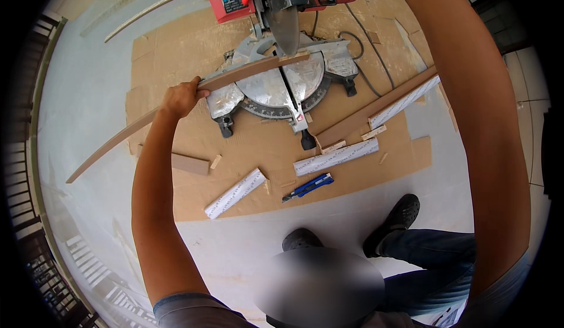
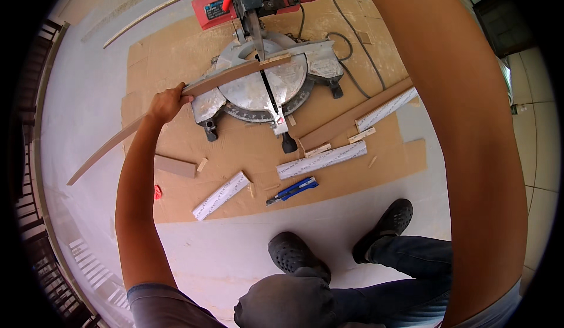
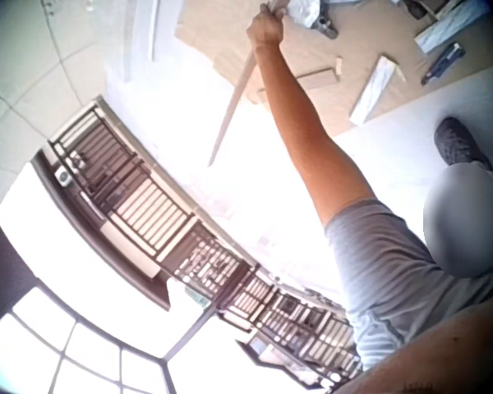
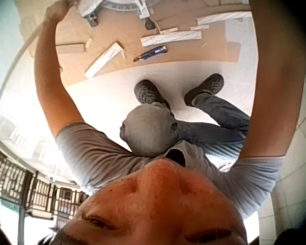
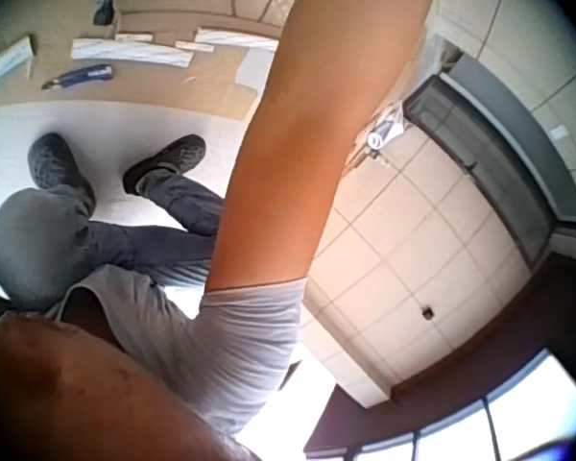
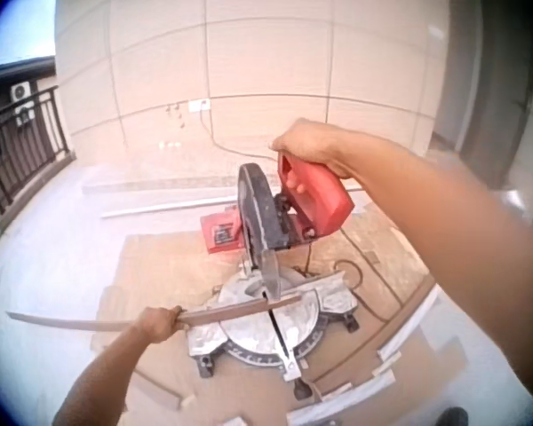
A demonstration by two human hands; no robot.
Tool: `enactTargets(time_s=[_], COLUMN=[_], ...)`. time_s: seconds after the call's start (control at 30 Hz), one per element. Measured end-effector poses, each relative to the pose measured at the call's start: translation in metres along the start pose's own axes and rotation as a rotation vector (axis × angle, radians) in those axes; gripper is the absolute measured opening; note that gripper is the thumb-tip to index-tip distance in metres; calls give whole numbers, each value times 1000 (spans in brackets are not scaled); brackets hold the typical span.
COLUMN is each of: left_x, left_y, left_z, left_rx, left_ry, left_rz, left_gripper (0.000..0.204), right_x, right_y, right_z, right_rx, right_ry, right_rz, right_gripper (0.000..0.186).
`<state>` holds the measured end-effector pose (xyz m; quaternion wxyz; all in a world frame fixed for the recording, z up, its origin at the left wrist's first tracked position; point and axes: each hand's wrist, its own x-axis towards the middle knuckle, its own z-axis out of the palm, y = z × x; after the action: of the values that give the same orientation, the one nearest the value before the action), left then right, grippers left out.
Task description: The person positions wood planks on a miter saw, marks them with a pencil, and cuts them using the saw. They then use a utility knife to trim edges of the wood pieces.
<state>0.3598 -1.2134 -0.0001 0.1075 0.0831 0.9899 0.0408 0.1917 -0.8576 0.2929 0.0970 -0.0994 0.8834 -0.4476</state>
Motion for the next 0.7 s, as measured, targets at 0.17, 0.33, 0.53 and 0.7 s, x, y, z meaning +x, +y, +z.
enactTargets(time_s=[0.17, 0.33, 0.53, 0.7], left_x=[6, 8, 8, 8], left_y=[5, 0, -1, 0], left_z=[2, 8, 8, 8], left_rx=[8, 12, 39, 37], left_ry=[-40, -20, -18, 7], left_rz=[-23, -30, -12, -4], left_gripper=[54, 51, 50, 50], right_x=[-45, -77, -85, -100], right_y=[23, 31, 31, 34], right_z=[8, 26, 29, 33], right_rx=[165, 210, 218, 218], right_ry=[39, 114, 115, 156], right_rz=[-109, -150, -183, -224], right_gripper=[13, 12, 13, 13])
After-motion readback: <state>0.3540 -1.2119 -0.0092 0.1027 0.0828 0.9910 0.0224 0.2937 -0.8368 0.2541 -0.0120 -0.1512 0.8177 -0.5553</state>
